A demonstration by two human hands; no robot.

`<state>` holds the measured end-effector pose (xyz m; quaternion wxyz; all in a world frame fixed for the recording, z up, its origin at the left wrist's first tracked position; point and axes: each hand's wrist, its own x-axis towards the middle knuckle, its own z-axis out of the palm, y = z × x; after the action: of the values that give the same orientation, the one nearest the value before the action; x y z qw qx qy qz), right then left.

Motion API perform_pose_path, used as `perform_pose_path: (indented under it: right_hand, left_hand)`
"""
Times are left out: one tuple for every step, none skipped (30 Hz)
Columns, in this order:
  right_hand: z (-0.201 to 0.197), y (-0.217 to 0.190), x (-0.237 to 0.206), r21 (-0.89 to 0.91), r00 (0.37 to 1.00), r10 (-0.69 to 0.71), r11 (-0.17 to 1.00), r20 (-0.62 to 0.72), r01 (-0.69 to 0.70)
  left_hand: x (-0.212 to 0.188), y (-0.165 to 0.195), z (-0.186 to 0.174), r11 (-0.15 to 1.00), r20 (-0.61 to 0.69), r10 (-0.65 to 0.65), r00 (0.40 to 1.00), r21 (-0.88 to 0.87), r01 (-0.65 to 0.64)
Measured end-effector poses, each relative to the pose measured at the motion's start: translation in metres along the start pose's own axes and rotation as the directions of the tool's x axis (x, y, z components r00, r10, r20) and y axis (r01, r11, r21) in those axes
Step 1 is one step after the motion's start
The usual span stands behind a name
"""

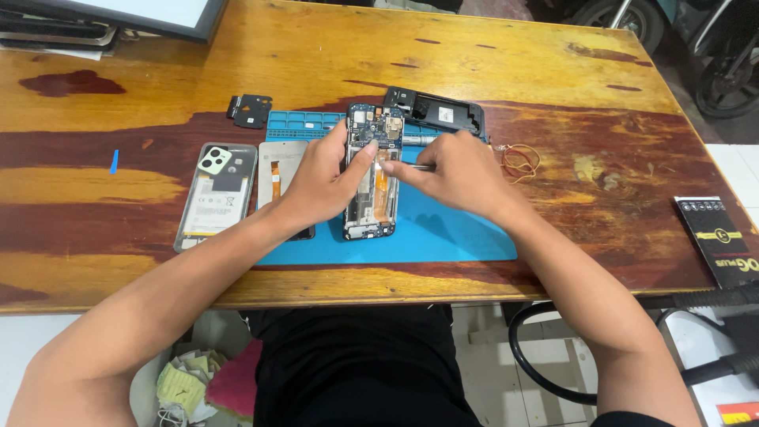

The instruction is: The person repairs a disassembled smartphone on a blue mat, holding the chassis while prying at internal components with a metal tool and unscrewing parts with a screwdriver. They then brush dust from the internals with a brush and continue working on the board and battery area by hand.

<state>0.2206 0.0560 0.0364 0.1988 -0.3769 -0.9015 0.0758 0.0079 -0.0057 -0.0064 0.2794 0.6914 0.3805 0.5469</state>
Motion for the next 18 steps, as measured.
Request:
perform_pose_path:
  right_hand:
    - [0.002, 0.0, 0.0, 0.001, 1.0, 0.009, 1.0, 0.015, -0.009]
    - [0.004, -0.001, 0.0, 0.003, 0.999, 0.018, 1.0, 0.03, -0.018]
    - [0.004, 0.0, 0.0, 0.004, 0.999, 0.028, 1.0, 0.046, -0.028]
    - [0.005, 0.0, -0.001, 0.009, 0.998, 0.023, 1.0, 0.051, -0.024]
    - [0.004, 0.001, 0.0, 0.012, 0.998, 0.019, 1.0, 0.054, -0.019]
    - [0.003, 0.002, 0.001, 0.013, 0.998, 0.011, 1.0, 0.054, -0.012]
    - [0.004, 0.001, 0.001, 0.011, 0.999, 0.01, 1.0, 0.046, -0.011]
    - [0.003, 0.001, 0.001, 0.011, 0.999, 0.01, 1.0, 0.04, -0.01]
    - [0.004, 0.0, 0.0, 0.01, 0.999, 0.009, 1.0, 0.034, -0.009]
    - [0.005, -0.002, 0.0, 0.009, 1.0, 0.015, 1.0, 0.024, -0.015]
    - [0.007, -0.004, -0.001, 0.008, 1.0, 0.022, 1.0, 0.016, -0.022]
    - [0.008, -0.006, -0.001, 0.007, 1.0, 0.026, 1.0, 0.009, -0.026]
    - [0.007, -0.005, -0.001, -0.009, 0.999, 0.032, 0.999, 0.04, -0.032]
    - [0.004, -0.004, 0.001, -0.025, 0.996, 0.041, 0.999, 0.073, -0.04]
    - [0.001, -0.002, 0.002, -0.041, 0.993, 0.053, 0.998, 0.105, -0.049]
    - [-0.002, -0.001, 0.003, -0.028, 0.993, 0.061, 0.998, 0.103, -0.059]
    - [-0.004, 0.0, 0.003, -0.015, 0.992, 0.07, 0.998, 0.102, -0.068]
    - [-0.006, 0.0, 0.003, -0.002, 0.992, 0.076, 0.997, 0.103, -0.076]
  left_hand:
    - [0.0, -0.001, 0.0, 1.0, -0.006, -0.01, 1.0, 0.024, 0.01]
    - [0.001, -0.003, 0.0, 0.999, -0.012, -0.021, 1.0, 0.049, 0.022]
    - [0.001, -0.004, -0.001, 0.997, -0.017, -0.032, 0.999, 0.073, 0.033]
    - [0.001, -0.005, -0.001, 0.997, -0.01, -0.027, 1.0, 0.067, 0.027]
    - [0.001, -0.007, -0.002, 0.998, -0.001, -0.018, 1.0, 0.062, 0.018]
    - [0.003, -0.008, -0.002, 0.998, 0.005, -0.006, 1.0, 0.059, 0.005]
    - [0.003, -0.009, -0.002, 0.999, -0.003, -0.002, 1.0, 0.055, 0.002]
    - [0.002, -0.01, -0.001, 0.999, -0.012, -0.001, 1.0, 0.05, 0.001]
    - [0.002, -0.01, -0.001, 0.999, -0.02, 0.001, 1.0, 0.046, 0.0]
    - [0.002, -0.01, -0.001, 0.999, -0.018, -0.011, 1.0, 0.049, 0.012]
    - [0.001, -0.01, -0.001, 0.998, -0.017, -0.025, 1.0, 0.051, 0.025]
    - [0.001, -0.009, 0.0, 0.998, -0.017, -0.039, 0.999, 0.054, 0.04]
    - [0.001, -0.009, -0.001, 0.996, -0.014, -0.054, 0.998, 0.063, 0.055]
    - [0.002, -0.009, -0.001, 0.995, -0.008, -0.073, 0.997, 0.071, 0.073]
    - [0.002, -0.009, -0.001, 0.993, -0.001, -0.09, 0.996, 0.077, 0.09]
    - [0.002, -0.009, -0.001, 0.995, 0.001, -0.079, 0.997, 0.058, 0.079]
    - [0.002, -0.009, -0.001, 0.997, 0.003, -0.067, 0.998, 0.038, 0.067]
    - [0.002, -0.009, -0.001, 0.998, 0.002, -0.058, 0.998, 0.019, 0.058]
